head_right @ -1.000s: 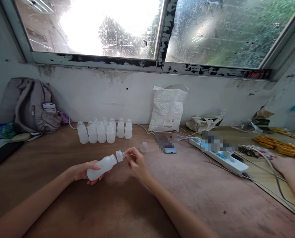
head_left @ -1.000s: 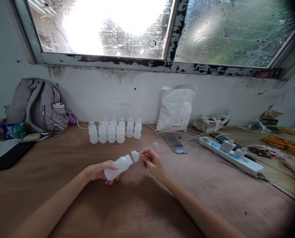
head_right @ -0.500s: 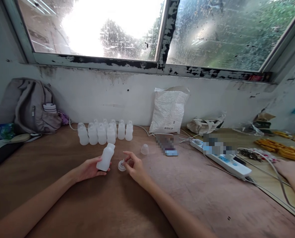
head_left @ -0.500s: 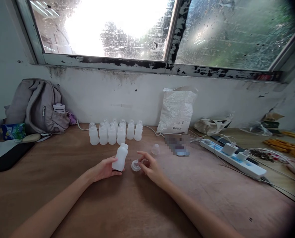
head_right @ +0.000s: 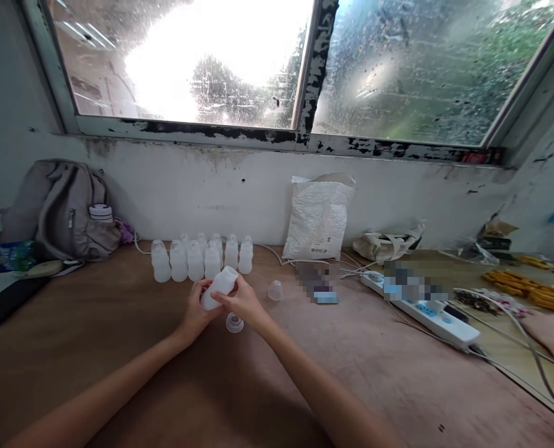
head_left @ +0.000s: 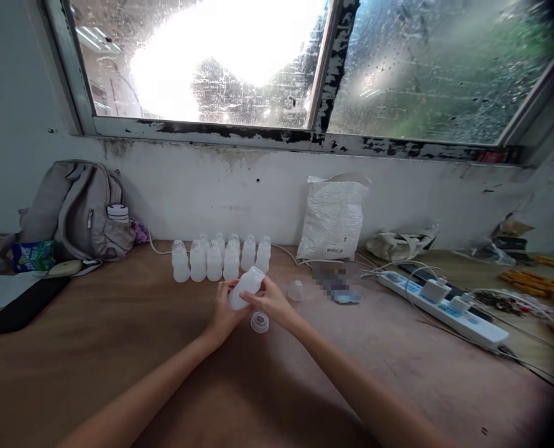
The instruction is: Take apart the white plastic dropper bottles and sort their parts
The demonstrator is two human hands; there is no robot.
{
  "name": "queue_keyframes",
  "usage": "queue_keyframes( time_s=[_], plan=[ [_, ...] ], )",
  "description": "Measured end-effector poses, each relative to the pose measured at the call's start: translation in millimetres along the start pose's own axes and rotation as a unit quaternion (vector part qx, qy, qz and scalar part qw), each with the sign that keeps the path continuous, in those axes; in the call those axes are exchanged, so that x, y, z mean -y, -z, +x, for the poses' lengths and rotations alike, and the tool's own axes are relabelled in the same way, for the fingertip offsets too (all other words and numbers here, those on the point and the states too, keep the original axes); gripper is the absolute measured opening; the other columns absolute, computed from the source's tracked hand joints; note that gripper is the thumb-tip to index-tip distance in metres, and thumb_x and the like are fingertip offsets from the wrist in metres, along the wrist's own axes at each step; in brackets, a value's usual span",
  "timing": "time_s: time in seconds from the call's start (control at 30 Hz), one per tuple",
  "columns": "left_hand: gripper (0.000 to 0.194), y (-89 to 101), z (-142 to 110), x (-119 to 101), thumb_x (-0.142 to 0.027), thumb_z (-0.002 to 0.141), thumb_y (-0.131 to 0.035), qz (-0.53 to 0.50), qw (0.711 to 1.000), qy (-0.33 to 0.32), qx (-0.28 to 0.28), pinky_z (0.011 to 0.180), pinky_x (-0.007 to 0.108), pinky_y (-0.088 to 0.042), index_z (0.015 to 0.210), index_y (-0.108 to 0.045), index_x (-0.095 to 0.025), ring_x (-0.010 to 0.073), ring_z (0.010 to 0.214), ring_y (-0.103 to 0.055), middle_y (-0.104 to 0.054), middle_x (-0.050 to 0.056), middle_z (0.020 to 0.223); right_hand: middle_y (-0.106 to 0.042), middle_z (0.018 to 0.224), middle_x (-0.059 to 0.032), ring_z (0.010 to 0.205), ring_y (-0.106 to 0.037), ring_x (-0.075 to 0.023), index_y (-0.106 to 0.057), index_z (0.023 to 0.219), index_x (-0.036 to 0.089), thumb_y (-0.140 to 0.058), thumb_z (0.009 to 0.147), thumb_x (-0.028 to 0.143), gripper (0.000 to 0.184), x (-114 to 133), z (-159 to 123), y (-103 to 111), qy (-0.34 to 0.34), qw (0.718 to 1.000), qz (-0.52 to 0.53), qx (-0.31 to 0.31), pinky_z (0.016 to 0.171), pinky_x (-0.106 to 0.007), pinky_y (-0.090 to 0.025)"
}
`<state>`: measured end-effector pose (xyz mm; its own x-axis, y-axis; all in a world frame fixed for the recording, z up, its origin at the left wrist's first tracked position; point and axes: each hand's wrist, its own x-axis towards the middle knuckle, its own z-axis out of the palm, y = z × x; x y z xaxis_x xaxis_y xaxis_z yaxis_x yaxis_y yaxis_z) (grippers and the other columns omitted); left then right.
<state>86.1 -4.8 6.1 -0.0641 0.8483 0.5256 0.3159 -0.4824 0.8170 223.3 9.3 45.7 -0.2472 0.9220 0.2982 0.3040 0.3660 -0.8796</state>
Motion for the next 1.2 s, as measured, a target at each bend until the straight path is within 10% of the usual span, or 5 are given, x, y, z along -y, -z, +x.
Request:
queue_keyframes(
  time_s=[0.13,0.27,0.57,0.83,1.2],
  plan=[
    [0.075,-10.6,4.3,10.0,-0.038,0.052,-0.074,0.02,0.999,0.039,-0.028,0.089,0.038,-0.034,0.115,-0.038,-0.019,0.0255,0.106,-0.041,-0.039,0.01,0.112,-0.06,0.084,-0.0039,0.075,-0.057,-0.0177,-0.049,0.093,0.017,-0.068,0.058,0.034,0.043,-11.1,31.6,1.7,-0.012,0.996,0.012,-0.084,0.064,-0.029,-0.045],
    [0.052,-4.7,1.8,12.5,-0.042,0.068,-0.062,-0.051,0.988,0.117,0.081,0.083,0.035,-0.039,0.11,-0.043,-0.018,0.024,0.105,-0.044,-0.045,0.011,0.113,-0.058,0.08,-0.0016,0.074,-0.056,-0.0188,-0.047,0.092,0.019,-0.068,0.054,0.026,0.044,-37.3,55.7,12.2,-0.013,0.986,-0.1,-0.133,0.067,-0.032,-0.042],
    [0.055,5.3,-4.3,4.6,-0.042,0.054,-0.073,0.046,0.959,0.006,0.28,0.088,0.036,-0.035,0.102,-0.056,-0.021,0.0249,0.101,-0.044,-0.053,0.007,0.103,-0.061,0.083,-0.0062,0.076,-0.057,-0.0182,-0.051,0.088,0.015,-0.064,0.062,0.035,0.036,-97.1,67.3,4.0,-0.013,0.99,-0.098,-0.1,0.07,-0.033,-0.044],
    [0.037,4.2,-3.4,6.8,-0.039,0.058,-0.069,0.054,0.97,0.052,0.233,0.078,0.034,-0.039,0.088,-0.06,-0.02,0.0233,0.088,-0.051,-0.059,0.006,0.091,-0.063,0.091,-0.0068,0.08,-0.059,-0.0174,-0.052,0.098,0.016,-0.064,0.065,0.027,0.037,-107.4,64.2,3.1,0.032,0.993,-0.091,-0.068,0.073,-0.033,-0.047],
    [0.031,6.1,10.3,8.4,-0.035,0.065,-0.063,-0.205,0.95,0.198,0.13,0.071,0.026,-0.042,0.087,-0.055,-0.015,0.0172,0.08,-0.055,-0.061,0.004,0.085,-0.061,0.086,-0.0057,0.08,-0.058,-0.0175,-0.045,0.092,0.018,-0.062,0.063,0.015,0.034,-106.3,63.4,-2.5,0.063,0.985,-0.132,-0.089,0.075,-0.034,-0.046]
  ],
)
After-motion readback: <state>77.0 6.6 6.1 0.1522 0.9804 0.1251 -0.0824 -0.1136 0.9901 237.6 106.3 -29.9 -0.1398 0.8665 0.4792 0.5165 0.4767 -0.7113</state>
